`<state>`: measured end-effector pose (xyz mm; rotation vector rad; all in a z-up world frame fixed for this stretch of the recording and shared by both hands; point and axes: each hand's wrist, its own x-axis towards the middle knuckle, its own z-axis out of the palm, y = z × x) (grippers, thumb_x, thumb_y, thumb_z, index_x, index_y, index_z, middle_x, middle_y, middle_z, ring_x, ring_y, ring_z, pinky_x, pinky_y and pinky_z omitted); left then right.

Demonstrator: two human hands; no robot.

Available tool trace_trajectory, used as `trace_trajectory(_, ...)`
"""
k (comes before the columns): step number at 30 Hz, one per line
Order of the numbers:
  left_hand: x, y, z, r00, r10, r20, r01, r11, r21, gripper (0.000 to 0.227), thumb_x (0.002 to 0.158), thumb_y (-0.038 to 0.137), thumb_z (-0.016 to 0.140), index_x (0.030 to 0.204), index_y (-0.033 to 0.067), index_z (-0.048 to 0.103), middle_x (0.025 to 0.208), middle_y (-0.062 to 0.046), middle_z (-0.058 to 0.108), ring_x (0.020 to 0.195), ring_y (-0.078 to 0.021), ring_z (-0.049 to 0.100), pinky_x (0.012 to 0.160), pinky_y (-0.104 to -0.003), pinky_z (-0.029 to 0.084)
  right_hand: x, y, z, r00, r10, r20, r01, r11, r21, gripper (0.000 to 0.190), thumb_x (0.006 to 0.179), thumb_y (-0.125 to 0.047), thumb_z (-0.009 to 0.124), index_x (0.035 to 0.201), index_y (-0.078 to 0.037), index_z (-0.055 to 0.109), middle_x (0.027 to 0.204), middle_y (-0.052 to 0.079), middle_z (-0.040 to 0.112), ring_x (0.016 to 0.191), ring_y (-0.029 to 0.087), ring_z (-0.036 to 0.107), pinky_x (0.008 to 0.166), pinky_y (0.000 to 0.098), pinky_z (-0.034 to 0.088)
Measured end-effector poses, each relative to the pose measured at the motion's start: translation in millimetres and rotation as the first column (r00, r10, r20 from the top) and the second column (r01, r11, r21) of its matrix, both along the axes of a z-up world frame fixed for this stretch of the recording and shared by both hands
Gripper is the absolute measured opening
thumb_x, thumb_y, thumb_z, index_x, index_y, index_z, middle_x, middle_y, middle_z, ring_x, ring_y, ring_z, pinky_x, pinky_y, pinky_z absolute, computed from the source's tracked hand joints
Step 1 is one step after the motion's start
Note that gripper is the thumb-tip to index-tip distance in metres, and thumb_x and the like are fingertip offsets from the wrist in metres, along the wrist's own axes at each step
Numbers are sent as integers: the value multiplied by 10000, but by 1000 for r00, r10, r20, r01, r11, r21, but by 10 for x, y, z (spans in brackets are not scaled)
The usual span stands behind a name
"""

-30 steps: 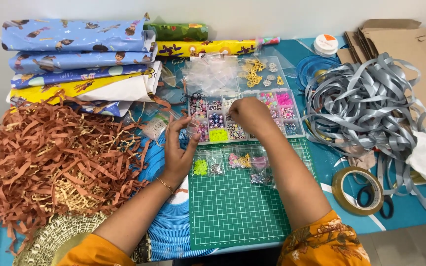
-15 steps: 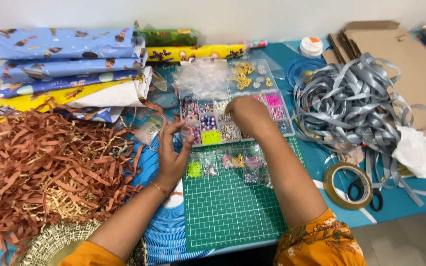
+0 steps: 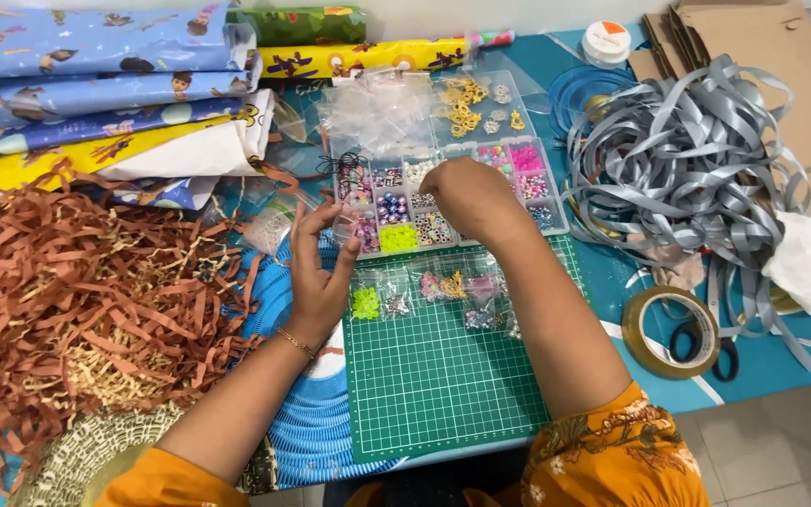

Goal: Sorting and bagging various small beads and charms from a plastic organizer into individual plastic bags.

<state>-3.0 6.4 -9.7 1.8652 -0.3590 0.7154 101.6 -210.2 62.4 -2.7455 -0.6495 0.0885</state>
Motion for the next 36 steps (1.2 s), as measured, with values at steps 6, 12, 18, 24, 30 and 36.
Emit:
trace_trajectory(6,-6,9,-13,1000,7,-18,-8,1000,-23,348,1039,295,596,1310,87,529,1253,-131,627,1342,-425,516,1219,-708,95,-89,23,192,1000,20,-23,-20,1000,2,252,951,-4,600,1121,-7,786,995,234,765,943,440,742,834,540,587)
trace_trajectory(12,-10,23,8,1000,-12,1,12,1000,3,320,1055,242,575,1325,81,513,1298,-141,604,1340,-428,516,1225,-692,115,-264,5,531,996,64,70,-74,984,160,295,933,35,582,1160,-7,766,1020,269,747,910,484,723,803,575,579)
trace_trajectory(18,-15,-7,-54,991,43,-130,-46,999,-18,465,1022,432,565,1382,146,501,1437,-115,578,1546,-450,265,1268,-614,212,-441,-144,876,832,-123,540,-220,822,525,185,1046,50,572,1188,-45,642,1109,108,589,600,98,363,527,237,362)
trace_trajectory(24,3,11,-25,1000,-14,17,14,1000,1,332,1040,237,614,1317,76,525,1240,-105,624,1299,-391,552,1234,-664,123,-148,-228,436,992,-31,125,5,980,201,272,945,9,621,1181,-28,750,1027,202,756,980,412,727,885,539,556)
trace_trajectory(30,-6,2,-8,1000,-20,13,20,1000,-9,327,1027,236,631,1297,75,541,1195,-99,632,1266,-384,567,1233,-671,128,159,-31,-412,998,-1,59,5,998,-68,255,890,16,613,1042,-49,806,849,175,763,833,379,764,780,511,598)
trace_trajectory(36,-5,-15,-4,999,-31,-8,32,999,27,349,1017,235,648,1314,79,551,1223,-111,634,1282,-384,559,1229,-671,130,172,122,-472,996,-81,-24,75,976,-202,203,804,38,693,970,5,804,811,229,736,797,435,756,732,575,606)
